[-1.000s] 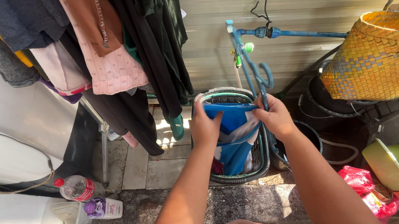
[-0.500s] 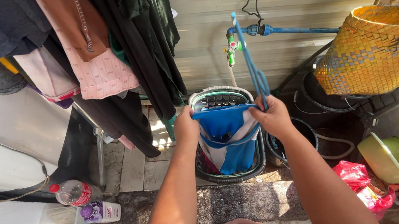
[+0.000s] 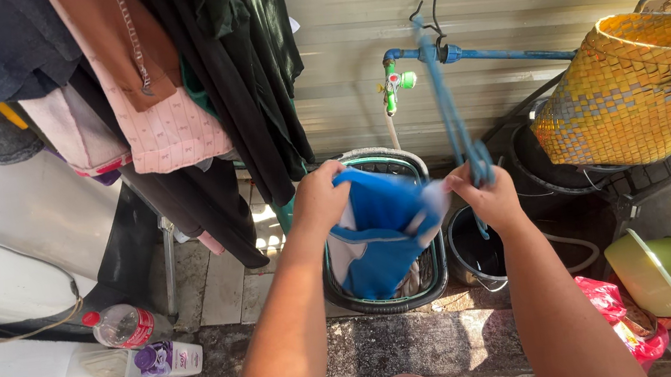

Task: The person takes various items of clothing from a basket, places each garment on a plastic hanger, and then hangs the items on a rack.

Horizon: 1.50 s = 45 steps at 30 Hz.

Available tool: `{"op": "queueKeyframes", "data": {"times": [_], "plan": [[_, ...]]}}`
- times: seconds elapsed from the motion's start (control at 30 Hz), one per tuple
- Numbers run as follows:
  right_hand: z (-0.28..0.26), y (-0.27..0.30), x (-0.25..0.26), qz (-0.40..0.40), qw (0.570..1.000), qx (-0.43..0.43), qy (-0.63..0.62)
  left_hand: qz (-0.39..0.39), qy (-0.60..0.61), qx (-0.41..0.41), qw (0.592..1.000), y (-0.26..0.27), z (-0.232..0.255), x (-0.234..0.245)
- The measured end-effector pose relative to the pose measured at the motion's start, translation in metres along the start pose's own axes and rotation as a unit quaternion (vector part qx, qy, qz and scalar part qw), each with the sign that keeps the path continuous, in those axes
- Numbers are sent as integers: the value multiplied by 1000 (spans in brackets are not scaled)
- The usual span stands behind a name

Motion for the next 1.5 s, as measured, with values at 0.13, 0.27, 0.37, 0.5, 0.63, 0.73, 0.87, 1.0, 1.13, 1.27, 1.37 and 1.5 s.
{"op": "queueKeyframes", "data": {"times": [0.13,0.27,0.37,0.5,0.63,0.73,0.87,1.0,1.13,1.27,1.37,1.5], "plan": [[19,13,14,40,983,-163,73,31,-21,96,995,-19,-14,-11],[10,33,2,-68,975,-209,41,108,-46,150,982,-46,-51,-17],[10,53,-8,-144,960,-241,14,123,-60,167,976,-59,-71,-16],[27,63,-32,-157,947,-266,90,105,-82,141,981,-54,-54,-29],[48,59,-79,-77,948,-295,90,60,-84,1,995,-19,-5,-62],[35,47,-101,-26,983,-179,-40,121,-53,-114,985,6,16,-54],[8,35,-97,56,981,-112,-148,159,-96,-92,978,11,-4,-32],[-38,4,-70,150,981,-28,-117,117,-155,12,981,14,-44,-36],[-65,-36,-41,183,962,80,-187,-17,-178,83,980,29,-58,-46],[-26,-62,-36,232,919,79,-310,-81,-127,48,987,43,-25,-27],[18,-71,-38,279,903,32,-324,-99,-112,46,988,48,-2,-12],[48,-72,-41,298,914,14,-275,-105,-107,43,988,53,16,0]]}}
Point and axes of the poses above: each hand's wrist, its own y-axis away from the middle knuckle, its own x-axis out of the back of the hand, z = x × y, the point moved 9 cm from there along -y, towards the middle knuckle, and after that the axes turned 6 degrees about x, right-handed, at the moved point
